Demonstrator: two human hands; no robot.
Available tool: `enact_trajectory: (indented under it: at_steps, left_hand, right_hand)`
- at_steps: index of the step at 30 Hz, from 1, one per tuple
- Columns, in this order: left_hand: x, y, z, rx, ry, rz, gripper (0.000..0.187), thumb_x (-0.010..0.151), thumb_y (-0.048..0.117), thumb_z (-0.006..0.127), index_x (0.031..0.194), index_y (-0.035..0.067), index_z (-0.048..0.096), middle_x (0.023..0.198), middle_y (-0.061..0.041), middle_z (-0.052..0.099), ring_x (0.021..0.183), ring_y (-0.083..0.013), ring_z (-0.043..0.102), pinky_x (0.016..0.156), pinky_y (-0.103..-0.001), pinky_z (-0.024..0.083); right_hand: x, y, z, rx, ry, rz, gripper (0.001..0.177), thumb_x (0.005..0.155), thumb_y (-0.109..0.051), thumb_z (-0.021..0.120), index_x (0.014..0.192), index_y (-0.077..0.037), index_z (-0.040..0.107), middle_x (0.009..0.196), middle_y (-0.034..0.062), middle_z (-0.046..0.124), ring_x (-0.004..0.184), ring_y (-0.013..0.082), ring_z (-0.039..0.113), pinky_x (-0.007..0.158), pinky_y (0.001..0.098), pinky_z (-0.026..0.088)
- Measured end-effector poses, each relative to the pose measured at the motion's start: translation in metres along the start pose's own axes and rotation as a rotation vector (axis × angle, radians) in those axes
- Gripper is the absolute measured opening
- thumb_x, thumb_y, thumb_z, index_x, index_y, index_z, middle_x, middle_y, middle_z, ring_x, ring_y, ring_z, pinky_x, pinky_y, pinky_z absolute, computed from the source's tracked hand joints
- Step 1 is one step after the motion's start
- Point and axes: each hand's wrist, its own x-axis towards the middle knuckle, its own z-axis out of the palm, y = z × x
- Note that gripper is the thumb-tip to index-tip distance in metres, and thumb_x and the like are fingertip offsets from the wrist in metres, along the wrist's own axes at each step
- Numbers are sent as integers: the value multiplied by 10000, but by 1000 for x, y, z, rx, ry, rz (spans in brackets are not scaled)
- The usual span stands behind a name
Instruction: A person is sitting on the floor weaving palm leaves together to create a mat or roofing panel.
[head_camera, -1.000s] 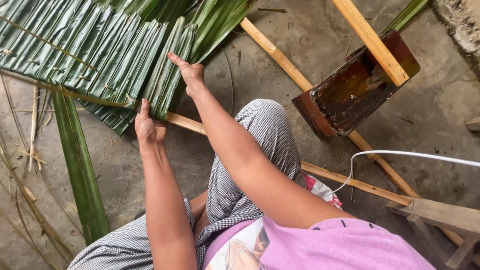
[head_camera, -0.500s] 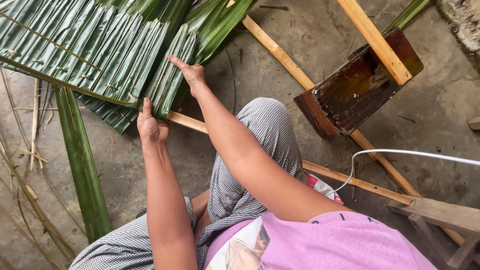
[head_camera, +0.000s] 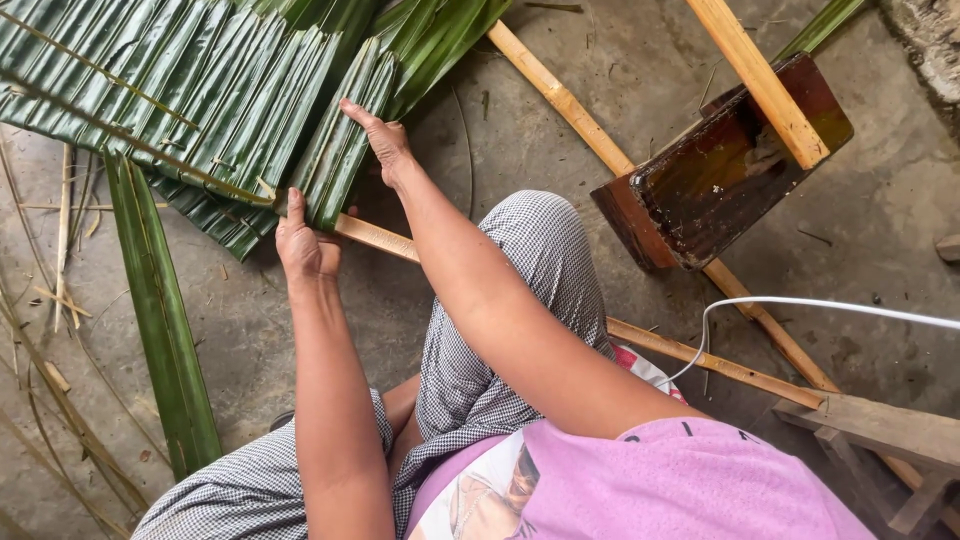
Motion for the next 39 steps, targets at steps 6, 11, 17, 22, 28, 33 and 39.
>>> enact_trajectory:
  at_steps: [6,11,17,22,28,33,39]
  left_hand:
    - [-10,2,7,1,-40,-3,325,980,244,662,1137,-7,526,956,-171,710,727,-300,728,614,-458,648]
    - [-9,1,2,-15,-106,2,319,967,246,679,1149,6,574,967,-151,724,756,-288,740,622,-465,663]
    - [-4,-2,-2,-72,-119,10,251,978,183,675,1108,-1,564,954,-135,708,784,-273,737,701,-478,672]
    - [10,-12,-15,-109,-75,66,193,968,123,711,1084,-5,624,965,-83,707,809,-175,713,752,-277,610]
    - [6,-12,-11,-92,-50,77,229,959,151,719,1087,-12,622,953,-92,710,797,-169,709,736,-267,601]
    - [9,-16,-15,-77,-55,123,181,956,149,728,1024,11,633,898,-57,684,771,-150,691,723,-257,596]
    - [11,-14,-17,-61,-83,121,203,947,148,738,1052,2,645,928,-63,699,798,-152,698,753,-264,597]
  right_hand:
    - [5,2,-5,-72,-66,-7,746,504,-495,834,986,67,745,986,213,740,840,294,723,737,378,581]
    - [10,7,-6,-46,-68,-21,559,607,-394,861,910,66,759,815,175,758,642,238,718,556,335,577]
    - [28,21,-11,22,-107,-71,409,693,-242,859,944,70,777,838,166,769,662,226,721,593,310,593]
    - [38,32,-13,220,-157,-43,233,782,-88,808,966,53,788,877,155,775,730,221,719,692,315,589]
    - [12,13,-12,305,-121,152,526,621,-201,880,1044,72,729,990,213,737,824,307,710,766,420,604]
    - [11,9,-9,342,-56,267,829,460,-276,897,1183,64,675,1314,301,658,1193,436,640,1063,524,496]
    - [-4,-13,-7,-124,-41,119,890,440,-471,849,1130,74,714,1148,231,732,1026,328,715,917,440,559]
